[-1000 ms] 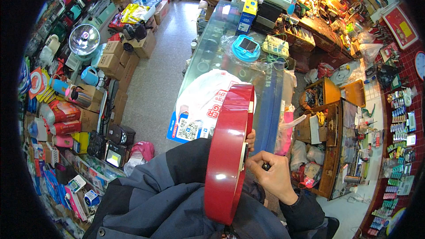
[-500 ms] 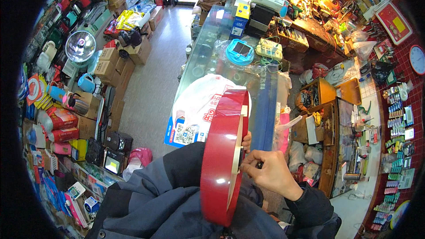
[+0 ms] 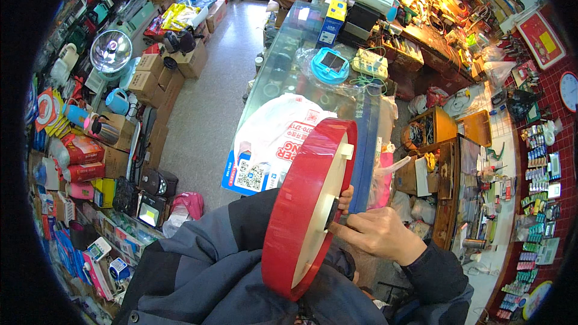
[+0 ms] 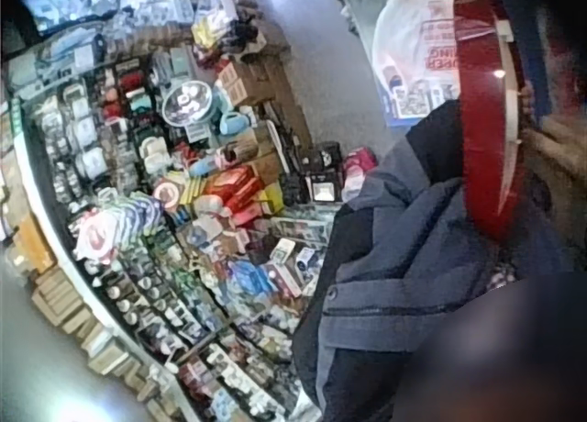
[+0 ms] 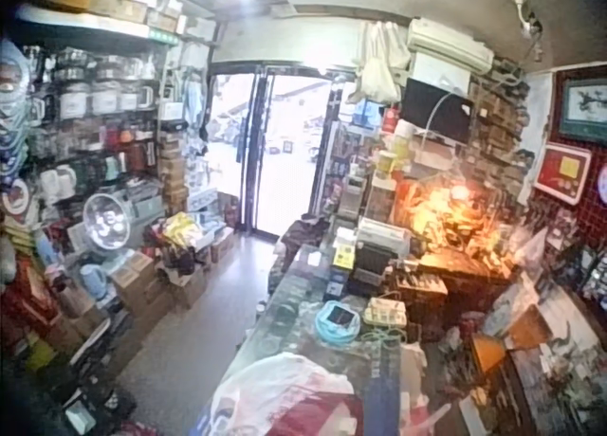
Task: The person removes a small black component from a white circular object, then uses a multimeter and soldering iron to test and solder wires on a cluttered workbench. The person repeatedly picks up and places small components and tools while working on the electronics.
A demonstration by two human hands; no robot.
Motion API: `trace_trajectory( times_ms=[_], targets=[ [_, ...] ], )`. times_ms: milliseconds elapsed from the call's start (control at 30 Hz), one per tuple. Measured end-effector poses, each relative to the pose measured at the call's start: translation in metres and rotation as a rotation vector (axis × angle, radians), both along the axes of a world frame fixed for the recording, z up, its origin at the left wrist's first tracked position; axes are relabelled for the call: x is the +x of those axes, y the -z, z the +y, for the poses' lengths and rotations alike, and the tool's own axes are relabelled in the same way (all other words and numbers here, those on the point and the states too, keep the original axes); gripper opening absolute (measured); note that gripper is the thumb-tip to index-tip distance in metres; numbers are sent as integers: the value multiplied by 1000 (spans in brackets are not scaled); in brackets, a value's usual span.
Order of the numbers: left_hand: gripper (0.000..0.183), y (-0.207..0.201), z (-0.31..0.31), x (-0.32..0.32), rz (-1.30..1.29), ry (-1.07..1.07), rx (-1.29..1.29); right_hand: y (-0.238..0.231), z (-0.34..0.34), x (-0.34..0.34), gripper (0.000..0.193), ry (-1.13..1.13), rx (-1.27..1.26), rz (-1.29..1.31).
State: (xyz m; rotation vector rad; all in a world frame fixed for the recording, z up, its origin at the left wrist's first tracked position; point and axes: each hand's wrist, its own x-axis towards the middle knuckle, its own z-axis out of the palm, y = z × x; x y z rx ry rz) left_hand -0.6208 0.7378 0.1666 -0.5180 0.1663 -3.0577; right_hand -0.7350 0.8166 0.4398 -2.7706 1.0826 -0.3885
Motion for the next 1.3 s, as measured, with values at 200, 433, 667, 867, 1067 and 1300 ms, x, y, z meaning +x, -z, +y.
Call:
trace_trajectory(
  times_ms=[200,433,667,867,1067,1300],
  targets=[
    [44,0,-3,-1,59,8,10,-10,-3,-6,20,-131,-1,121],
    [44,-25,-22,9,48,-74,-113,-38,-17,0,26,-317,119,340],
    [45,-28,-22,13,57,-84,-120,-47,-24,5,30,-509,72,254],
    [45,-29,-26,13,69,-95,-112,-53,-17,8,26,-442,-29,260],
    [45,-28,-26,11,78,-92,-94,-59,-18,9,27,-416,34,261],
    [46,-31,-19,12,90,-102,-87,-62,-24,9,33,-448,176,285]
  ],
)
